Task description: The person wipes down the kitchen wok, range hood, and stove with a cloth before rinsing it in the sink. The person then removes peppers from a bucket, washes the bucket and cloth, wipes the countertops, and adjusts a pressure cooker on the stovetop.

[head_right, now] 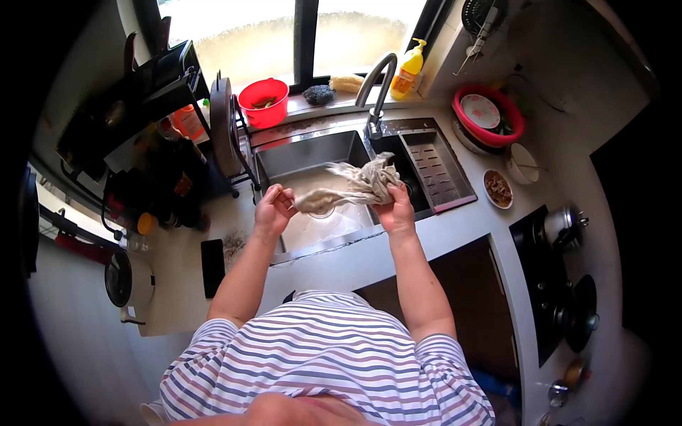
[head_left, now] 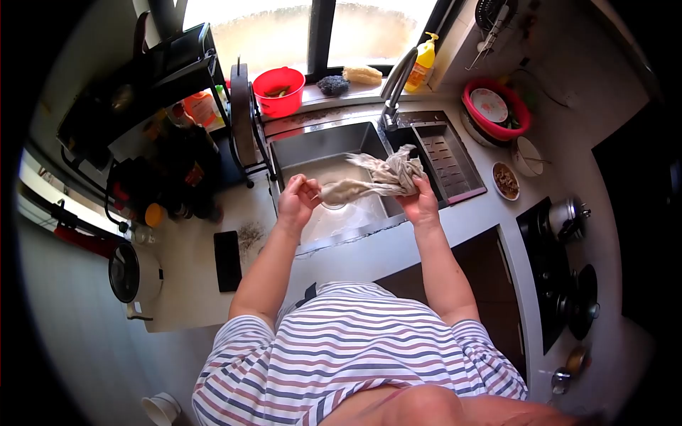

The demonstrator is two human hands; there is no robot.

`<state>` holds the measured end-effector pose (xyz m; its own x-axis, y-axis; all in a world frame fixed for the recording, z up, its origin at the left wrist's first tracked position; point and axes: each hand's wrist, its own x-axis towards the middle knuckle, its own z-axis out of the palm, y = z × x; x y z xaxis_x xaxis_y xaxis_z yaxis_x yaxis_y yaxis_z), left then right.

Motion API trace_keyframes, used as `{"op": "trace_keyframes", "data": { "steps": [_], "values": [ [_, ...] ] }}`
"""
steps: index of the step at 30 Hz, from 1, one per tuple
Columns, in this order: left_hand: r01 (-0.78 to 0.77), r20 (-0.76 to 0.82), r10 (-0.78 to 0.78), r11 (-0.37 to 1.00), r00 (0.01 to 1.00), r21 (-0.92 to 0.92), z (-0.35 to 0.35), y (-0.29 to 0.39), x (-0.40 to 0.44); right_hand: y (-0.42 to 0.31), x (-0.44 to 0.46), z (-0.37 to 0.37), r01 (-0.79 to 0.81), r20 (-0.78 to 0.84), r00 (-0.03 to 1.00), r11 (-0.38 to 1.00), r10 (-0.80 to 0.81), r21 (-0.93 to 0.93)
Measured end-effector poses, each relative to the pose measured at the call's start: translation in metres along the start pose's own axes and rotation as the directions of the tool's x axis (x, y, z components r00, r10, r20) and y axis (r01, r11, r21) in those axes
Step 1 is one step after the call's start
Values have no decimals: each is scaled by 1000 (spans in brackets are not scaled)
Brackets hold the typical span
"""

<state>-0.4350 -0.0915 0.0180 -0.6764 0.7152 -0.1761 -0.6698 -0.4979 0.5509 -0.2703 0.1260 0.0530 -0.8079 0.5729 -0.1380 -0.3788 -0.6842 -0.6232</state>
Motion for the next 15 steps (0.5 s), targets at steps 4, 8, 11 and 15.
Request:
{"op": "trace_keyframes", "data": {
  "steps": [4,8,11,15],
  "values": [
    [54,194,-131,931,972,361,2,11,3,-12,3,3,-2,205,979,997,17,-74],
    [14,234,-217,760,948,649,54,-7,5,0,-2,32,-25,171,983,976,64,-218],
    [-70,375,-245,750,894,657,74,-28,12,10,1,42,-23,148,987,964,65,-266],
    [-70,408,-234,792,882,606,65,-37,20,-13,-4,51,99,190,980,668,65,-738]
  ]
}}
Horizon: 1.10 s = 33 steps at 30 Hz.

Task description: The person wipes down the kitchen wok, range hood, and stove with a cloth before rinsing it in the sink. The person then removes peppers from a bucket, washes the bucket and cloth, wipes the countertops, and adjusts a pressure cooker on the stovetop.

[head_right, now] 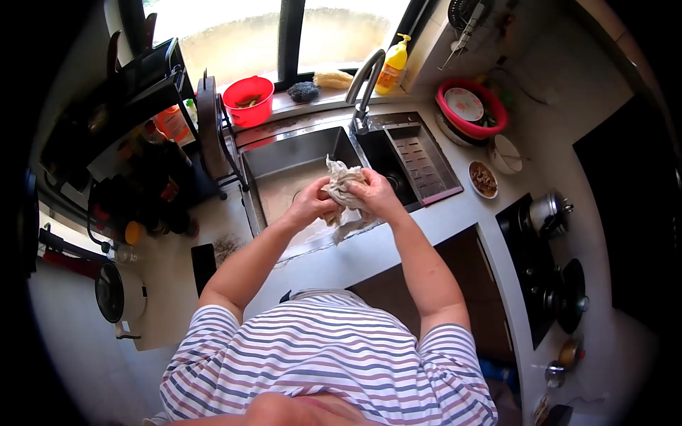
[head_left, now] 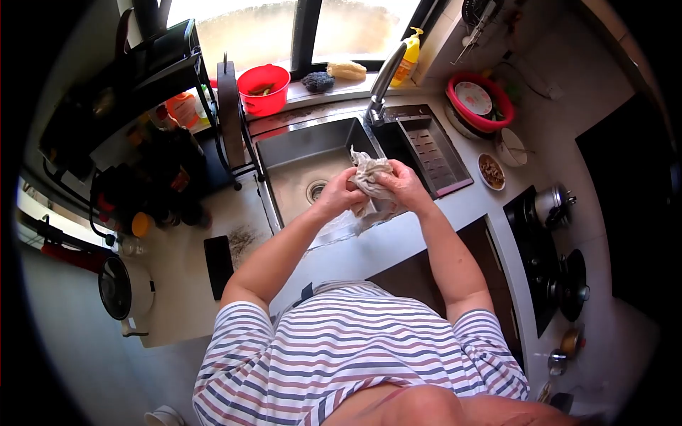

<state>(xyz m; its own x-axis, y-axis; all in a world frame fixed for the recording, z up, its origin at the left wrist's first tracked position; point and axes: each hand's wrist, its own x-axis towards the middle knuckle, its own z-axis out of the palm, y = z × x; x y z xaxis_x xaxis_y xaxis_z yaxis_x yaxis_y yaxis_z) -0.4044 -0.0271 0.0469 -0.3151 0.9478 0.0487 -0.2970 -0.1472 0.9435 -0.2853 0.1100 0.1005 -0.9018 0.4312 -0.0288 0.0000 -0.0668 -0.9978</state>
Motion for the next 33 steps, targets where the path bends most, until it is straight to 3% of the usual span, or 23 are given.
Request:
{"op": "trace_keyframes", "data": {
  "steps": [2,3,4,6,8,9,10,11,14,15,16,18,19,20,22,23,24,26,27,29,31,33],
  "values": [
    [65,-188,-6,949,982,310,-20,1,-7,-33,-17,-3,-288,25,941,835,338,-469],
    [-30,-247,118,943,962,333,-36,1,-5,-29,-20,-11,-223,35,960,833,278,-507],
    [-123,-301,240,924,923,361,-52,1,-3,-23,-22,-22,-176,78,967,856,244,-486],
    [-119,-372,301,890,878,440,-68,30,-15,-13,-24,-42,-213,-10,972,869,233,-447],
    [-197,-352,267,955,897,222,-66,60,-32,-23,-29,-45,-148,-15,989,985,147,-92],
    [-152,-324,165,986,932,63,-57,80,-45,-37,-34,-43,-136,-35,990,988,139,76],
    [-191,-341,230,971,912,144,-50,89,-52,-46,-39,-43,-123,-55,989,962,140,242],
    [-220,-313,257,964,914,150,-45,98,-62,-49,-41,-53,-91,15,996,956,91,280],
    [-226,-309,306,936,900,270,-38,126,-97,-49,-50,-68,75,22,996,942,-87,327],
    [-216,-304,277,952,912,217,-37,132,-110,-41,-51,-68,94,14,994,917,-107,389],
    [-210,-302,271,953,914,219,-39,128,-122,-18,-44,-72,76,-84,994,996,-72,46],
    [-101,-295,207,937,933,335,-42,120,-146,-4,-44,-76,51,-94,992,942,-87,-332],
    [31,-265,72,930,962,366,-44,111,-158,-13,-46,-69,116,-158,974,956,-163,-268],
    [157,-238,-63,904,969,399,-46,96,-171,-30,-49,-56,116,-252,958,987,-141,-110],
    [310,-216,-223,710,951,633,-56,47,-191,-44,-46,-51,103,-248,965,993,-86,56],
    [310,-202,-257,513,945,800,-52,30,-199,-32,-37,-65,-61,-225,973,996,44,-71],
    [278,-197,-286,280,938,919,-49,21,-205,-25,-33,-72,-109,-222,972,984,76,-143],
    [-69,62,-69,-111,996,991,-37,29,-201,-47,-37,-64,-78,-270,959,997,82,26],
    [-2,1,-10,-47,1000,999,-34,31,-185,-49,-36,-65,-66,-279,958,998,69,20],
    [105,-125,26,402,992,910,-13,48,-140,-48,-38,-66,-1,-193,980,981,40,196],
    [-12,-67,89,679,994,734,3,42,-92,-52,-41,-59,11,-161,987,999,-6,32],
    [-109,6,180,565,984,818,29,38,-42,-71,-48,-48,68,-121,990,997,-73,-45]
  ]
}}
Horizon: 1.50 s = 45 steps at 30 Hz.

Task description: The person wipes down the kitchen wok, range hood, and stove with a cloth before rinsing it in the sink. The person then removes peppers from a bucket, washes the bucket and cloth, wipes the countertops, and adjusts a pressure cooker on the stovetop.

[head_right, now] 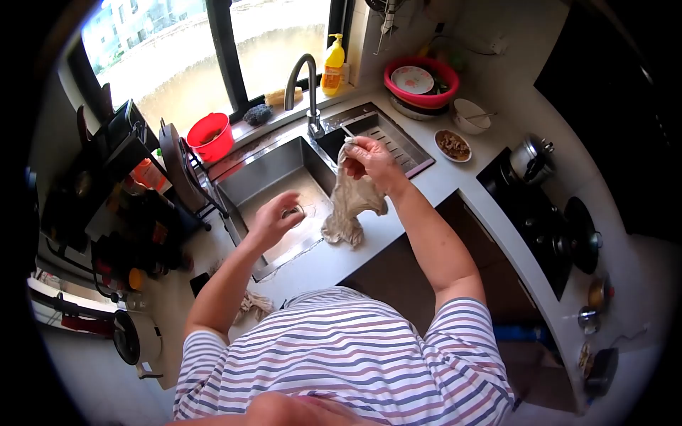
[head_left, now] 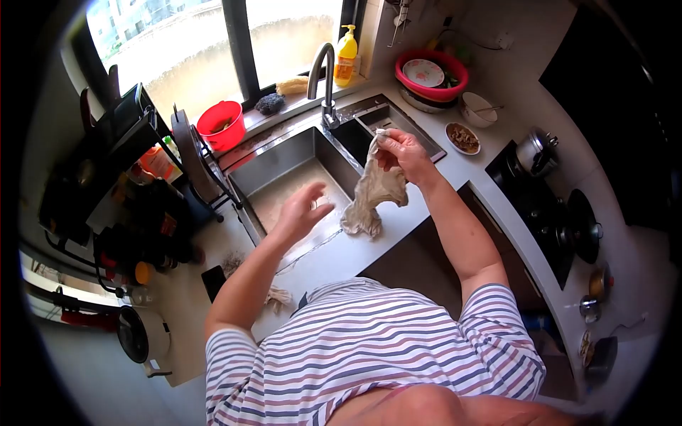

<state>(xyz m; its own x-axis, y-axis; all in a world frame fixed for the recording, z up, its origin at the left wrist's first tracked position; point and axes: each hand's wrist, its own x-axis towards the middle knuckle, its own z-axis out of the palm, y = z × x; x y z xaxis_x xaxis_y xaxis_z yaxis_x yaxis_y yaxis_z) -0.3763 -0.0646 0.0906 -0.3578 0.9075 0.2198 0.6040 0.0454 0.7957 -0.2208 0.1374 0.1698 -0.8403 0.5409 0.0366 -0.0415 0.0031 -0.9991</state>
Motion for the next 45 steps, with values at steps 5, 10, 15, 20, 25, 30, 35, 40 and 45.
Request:
{"op": "trace_keyframes", "data": {
  "steps": [5,10,15,20,25,30,35,40,45],
  "values": [
    [-93,33,95,994,995,-57,47,38,88,-42,-12,5,165,42,985,983,-168,79],
    [-90,-195,145,959,970,269,-8,31,124,-62,-19,-26,526,-353,811,845,-465,95],
    [16,-118,143,569,983,822,-21,23,107,-1,-18,-38,407,-250,887,913,-388,26],
    [123,113,-149,969,982,213,-26,-72,97,72,3,-40,-9,-260,965,980,-43,-197],
    [275,236,-222,934,946,-227,-21,-95,83,92,13,-39,151,-90,988,912,-126,381],
    [149,330,-110,984,938,-97,-1,-52,53,60,16,-18,221,-257,958,897,-127,383],
    [52,10,-65,870,998,490,-8,-111,72,12,-4,31,270,-119,961,945,-252,186],
    [-227,-48,225,972,973,-54,-9,35,35,-12,-42,124,635,642,682,720,-351,-280],
    [-283,-84,271,886,959,-366,7,95,49,-15,3,111,561,355,819,760,-451,-328]
  ]
}}
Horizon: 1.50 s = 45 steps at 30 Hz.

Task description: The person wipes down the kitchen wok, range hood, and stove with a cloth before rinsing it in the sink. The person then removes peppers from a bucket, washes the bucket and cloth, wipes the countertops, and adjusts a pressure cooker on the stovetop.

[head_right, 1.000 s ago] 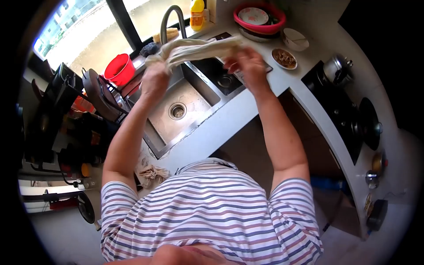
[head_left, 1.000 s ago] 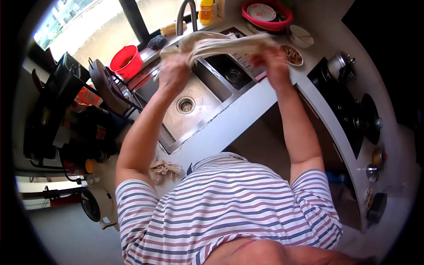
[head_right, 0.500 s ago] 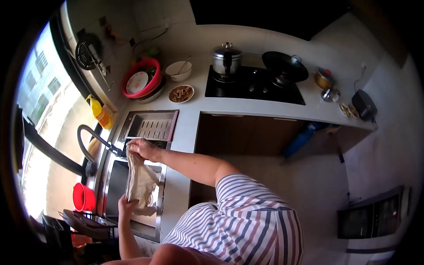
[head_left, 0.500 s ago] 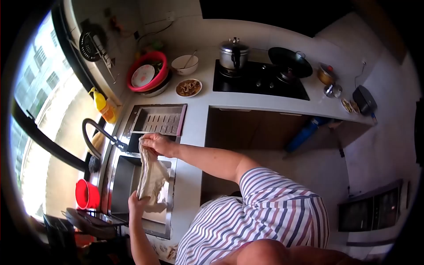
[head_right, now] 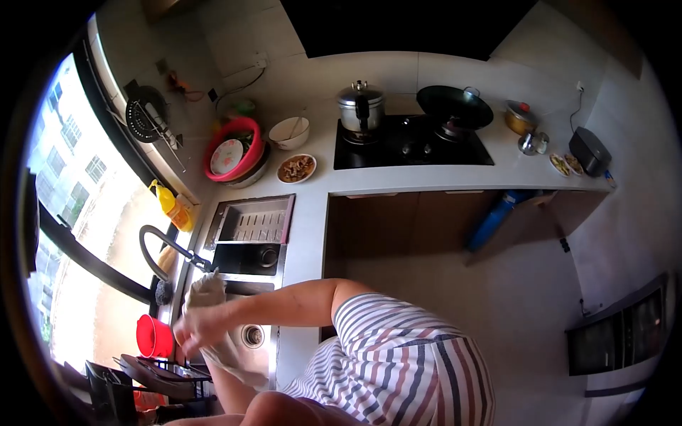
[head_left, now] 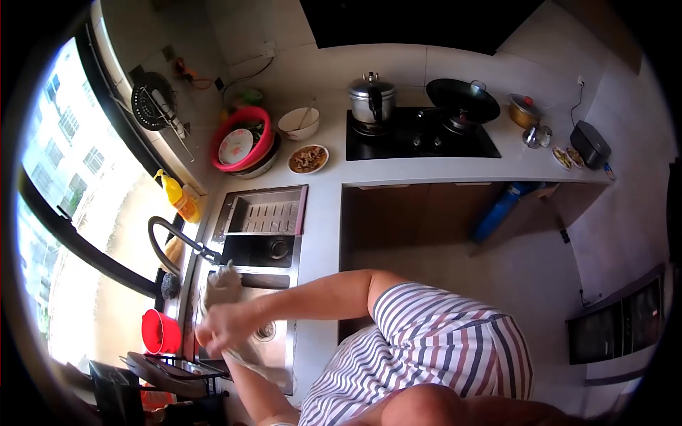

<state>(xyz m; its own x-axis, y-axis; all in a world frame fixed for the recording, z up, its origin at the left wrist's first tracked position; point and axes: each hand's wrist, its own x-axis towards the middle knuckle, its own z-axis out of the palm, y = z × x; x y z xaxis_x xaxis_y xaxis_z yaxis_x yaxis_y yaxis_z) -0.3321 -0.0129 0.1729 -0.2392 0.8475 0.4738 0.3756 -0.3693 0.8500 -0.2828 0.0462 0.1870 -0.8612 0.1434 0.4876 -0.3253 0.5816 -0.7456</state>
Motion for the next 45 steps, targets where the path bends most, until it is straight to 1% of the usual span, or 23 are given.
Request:
{"op": "trace_keyframes", "data": {
  "steps": [1,2,5,6,9,11,13,17,19,20,23,26,29,32,35,36,38,39,40,41,42,44,45],
  "values": [
    [13,-55,-18,997,998,-75,3,0,11,0,8,-11,-275,86,959,804,271,527],
    [23,-109,-40,988,993,-152,6,-2,21,-1,11,-27,-260,153,954,456,259,851],
    [-3,-140,-112,770,984,-638,23,-7,44,44,33,-51,56,-22,925,-77,380,995],
    [-33,-66,-61,434,996,-900,30,-6,55,47,37,-55,190,-169,929,-34,331,981],
    [1,-52,-85,536,995,-844,61,4,43,64,41,-77,412,-396,750,94,530,906],
    [-127,-131,131,991,983,43,74,12,48,125,41,-95,478,-406,765,-17,499,878],
    [-178,132,132,456,983,872,80,2,46,134,31,-112,437,-351,719,3,601,900],
    [-117,255,-138,622,957,774,104,9,25,113,22,-136,100,-635,438,668,636,737],
    [25,246,-223,786,943,617,123,-34,7,149,15,-146,-339,-846,462,934,268,111],
    [48,296,-228,858,928,512,131,-49,-7,160,10,-148,-517,-833,551,761,-53,-391],
    [102,378,-219,947,900,305,148,-68,-36,147,-20,-151,-434,-419,901,212,115,-876],
    [118,324,-221,944,920,308,160,-83,-21,163,-42,-135,-11,-26,923,-42,383,-999],
    [108,110,-177,881,978,460,173,-103,10,160,-44,-121,-21,-80,893,-134,444,-991],
    [403,-338,-221,522,915,751,143,-189,132,173,-31,-89,-140,-199,833,-152,515,-978],
    [95,-61,-119,297,991,950,125,-150,123,155,-24,-75,-485,-470,758,-90,452,-870],
    [10,0,-89,117,996,993,126,-191,124,133,-31,-72,-464,-398,779,18,485,-886],
    [-159,189,15,-475,982,866,138,-285,125,175,-51,-72,-429,-483,873,583,71,-690],
    [-340,337,58,245,940,908,99,-221,111,163,-56,-75,-398,-577,738,916,351,48],
    [-337,476,98,828,874,447,58,-150,96,154,-58,-80,-319,-504,704,857,500,404],
    [-119,354,-283,607,891,786,47,-86,90,142,-59,-86,-207,-417,651,677,635,707],
    [-311,410,-290,331,865,891,45,-17,84,132,-64,-83,-162,-526,842,986,122,-31],
    [-393,478,-189,358,858,847,47,23,89,104,-63,-74,71,-207,924,676,-321,-733],
    [-294,457,-188,547,869,784,49,24,98,83,-55,-64,39,-346,894,817,-286,-575]
  ]
}}
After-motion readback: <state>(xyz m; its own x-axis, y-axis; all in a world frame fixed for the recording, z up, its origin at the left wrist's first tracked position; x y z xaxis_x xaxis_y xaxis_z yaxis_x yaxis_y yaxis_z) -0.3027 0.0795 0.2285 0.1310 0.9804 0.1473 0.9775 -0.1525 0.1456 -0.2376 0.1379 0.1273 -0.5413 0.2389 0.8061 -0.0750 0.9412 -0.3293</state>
